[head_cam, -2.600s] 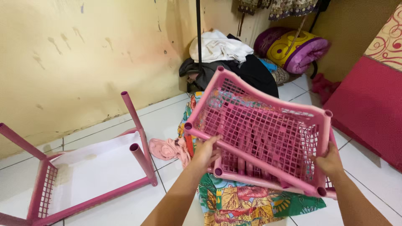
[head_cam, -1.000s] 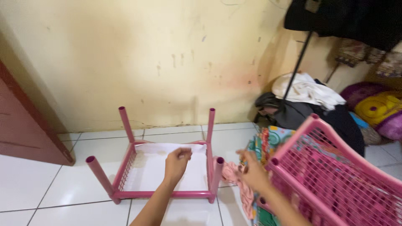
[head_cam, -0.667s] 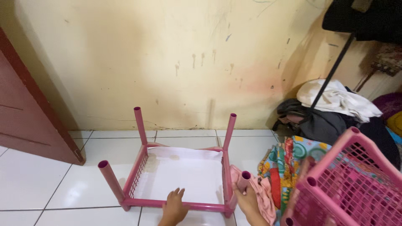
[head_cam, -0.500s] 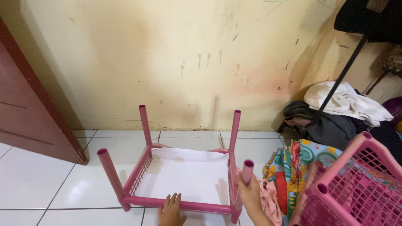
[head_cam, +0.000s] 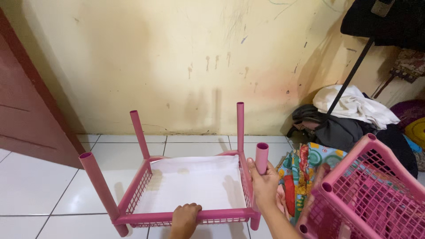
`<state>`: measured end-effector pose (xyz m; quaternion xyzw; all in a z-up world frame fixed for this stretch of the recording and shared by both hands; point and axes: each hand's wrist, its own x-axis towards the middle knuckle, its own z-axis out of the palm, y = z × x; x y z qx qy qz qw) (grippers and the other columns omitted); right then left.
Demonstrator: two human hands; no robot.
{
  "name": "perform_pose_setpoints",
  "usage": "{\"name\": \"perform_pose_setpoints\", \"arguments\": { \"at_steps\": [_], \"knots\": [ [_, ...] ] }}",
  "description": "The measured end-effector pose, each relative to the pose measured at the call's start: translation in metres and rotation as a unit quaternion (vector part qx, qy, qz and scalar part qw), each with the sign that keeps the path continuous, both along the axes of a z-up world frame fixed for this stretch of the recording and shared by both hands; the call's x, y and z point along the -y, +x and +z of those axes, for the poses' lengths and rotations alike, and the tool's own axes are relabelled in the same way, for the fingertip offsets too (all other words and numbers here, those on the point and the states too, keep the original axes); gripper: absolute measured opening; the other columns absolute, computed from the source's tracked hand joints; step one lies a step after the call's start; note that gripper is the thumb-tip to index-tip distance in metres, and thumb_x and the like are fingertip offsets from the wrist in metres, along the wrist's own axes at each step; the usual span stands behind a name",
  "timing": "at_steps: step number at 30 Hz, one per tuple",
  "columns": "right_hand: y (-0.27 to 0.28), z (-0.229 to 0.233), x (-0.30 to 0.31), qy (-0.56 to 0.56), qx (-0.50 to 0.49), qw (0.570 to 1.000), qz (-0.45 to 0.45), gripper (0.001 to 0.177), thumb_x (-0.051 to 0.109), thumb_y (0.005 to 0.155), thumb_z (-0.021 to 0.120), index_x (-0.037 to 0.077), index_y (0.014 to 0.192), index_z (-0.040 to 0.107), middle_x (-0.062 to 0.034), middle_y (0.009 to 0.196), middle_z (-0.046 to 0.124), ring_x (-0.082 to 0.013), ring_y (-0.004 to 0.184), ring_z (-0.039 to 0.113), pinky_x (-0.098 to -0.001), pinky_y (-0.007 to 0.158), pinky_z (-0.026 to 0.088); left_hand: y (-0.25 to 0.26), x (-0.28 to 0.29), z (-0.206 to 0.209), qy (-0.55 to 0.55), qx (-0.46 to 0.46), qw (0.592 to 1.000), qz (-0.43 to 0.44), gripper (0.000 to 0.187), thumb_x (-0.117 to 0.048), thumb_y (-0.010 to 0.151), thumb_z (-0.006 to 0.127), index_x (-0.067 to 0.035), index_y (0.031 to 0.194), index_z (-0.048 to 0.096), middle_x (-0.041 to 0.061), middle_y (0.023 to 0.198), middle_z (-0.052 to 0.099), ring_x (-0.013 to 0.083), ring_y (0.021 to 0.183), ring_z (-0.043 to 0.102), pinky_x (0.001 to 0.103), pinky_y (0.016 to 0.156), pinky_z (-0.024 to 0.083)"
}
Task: The person assembles a pink plastic storage rack by inserting vertical poles into the corners of two basket frames and connecting them. The person repeatedly adjusts the poles and frames to secure the structure.
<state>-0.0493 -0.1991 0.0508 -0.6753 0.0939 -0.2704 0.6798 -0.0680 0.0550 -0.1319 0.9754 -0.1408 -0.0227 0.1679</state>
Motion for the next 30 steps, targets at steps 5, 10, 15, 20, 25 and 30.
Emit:
{"name": "perform_pose_setpoints", "arguments": {
  "at_steps": [5,10,15,20,25,30],
  "knots": [
    [-0.005,-0.013,-0.010,0.044,0.019,0.998,-0.030,0.036,0.025,0.090,0.087,0.004,0.075,0.063,0.0040,0.061,0.054,-0.0060,0.051,0.044,-0.0268,0.046,0.032,-0.009,-0.004,0.008,0.051,0.015,0.998,0.015,0.011,-0.021,0.093,0.077,-0.019,0.101,0.071,0.000,0.104,0.071,0.0237,0.110,0.066,0.048,0.102,0.044],
    [0.008,0.022,-0.013,0.048,0.030,0.994,-0.090,0.037,0.026,0.093,0.086,0.006,0.074,0.062,0.0037,0.060,0.053,-0.0051,0.051,0.042,-0.0276,0.045,0.030,-0.028,0.007,0.090,-0.032,0.163,0.982,0.091,0.051,-0.017,0.066,0.081,-0.020,0.115,0.070,0.003,0.124,0.062,0.0259,0.126,0.054,0.060,0.111,0.029],
    [0.023,0.088,-0.011,0.119,0.058,0.986,-0.102,0.034,0.024,0.092,0.087,0.006,0.076,0.063,0.0020,0.059,0.054,-0.0087,0.046,0.043,-0.0305,0.042,0.031,-0.029,0.038,0.181,-0.136,0.272,0.952,-0.045,0.062,-0.041,0.065,0.085,-0.008,0.115,0.070,0.013,0.120,0.062,0.0350,0.123,0.053,0.068,0.112,0.020],
    [0.029,0.145,0.000,0.172,0.046,0.977,-0.117,0.032,0.024,0.088,0.090,0.006,0.077,0.066,-0.0013,0.060,0.060,-0.0115,0.043,0.049,-0.0316,0.041,0.037,-0.010,0.064,0.236,-0.153,0.335,0.928,-0.055,0.039,-0.044,0.091,0.076,-0.005,0.087,0.074,0.013,0.092,0.071,0.0343,0.101,0.060,0.054,0.106,0.038],
    [0.033,0.195,0.010,0.175,0.035,0.982,-0.057,0.028,0.025,0.088,0.090,0.007,0.086,0.069,-0.0021,0.060,0.059,-0.0131,0.045,0.050,-0.0322,0.043,0.039,0.001,0.081,0.273,-0.177,0.435,0.881,-0.058,0.038,-0.022,0.095,0.067,-0.009,0.060,0.067,0.007,0.065,0.067,0.0289,0.072,0.062,0.045,0.080,0.047],
    [0.012,0.236,0.025,0.114,0.060,0.991,0.046,0.030,0.028,0.096,0.082,0.004,0.092,0.064,-0.0034,0.061,0.058,-0.0153,0.046,0.054,-0.0344,0.046,0.045,-0.003,0.080,0.311,-0.171,0.507,0.841,-0.081,0.039,-0.015,0.093,0.064,-0.011,0.055,0.061,0.005,0.061,0.066,0.0260,0.063,0.061,0.044,0.073,0.047]
  ]
}}
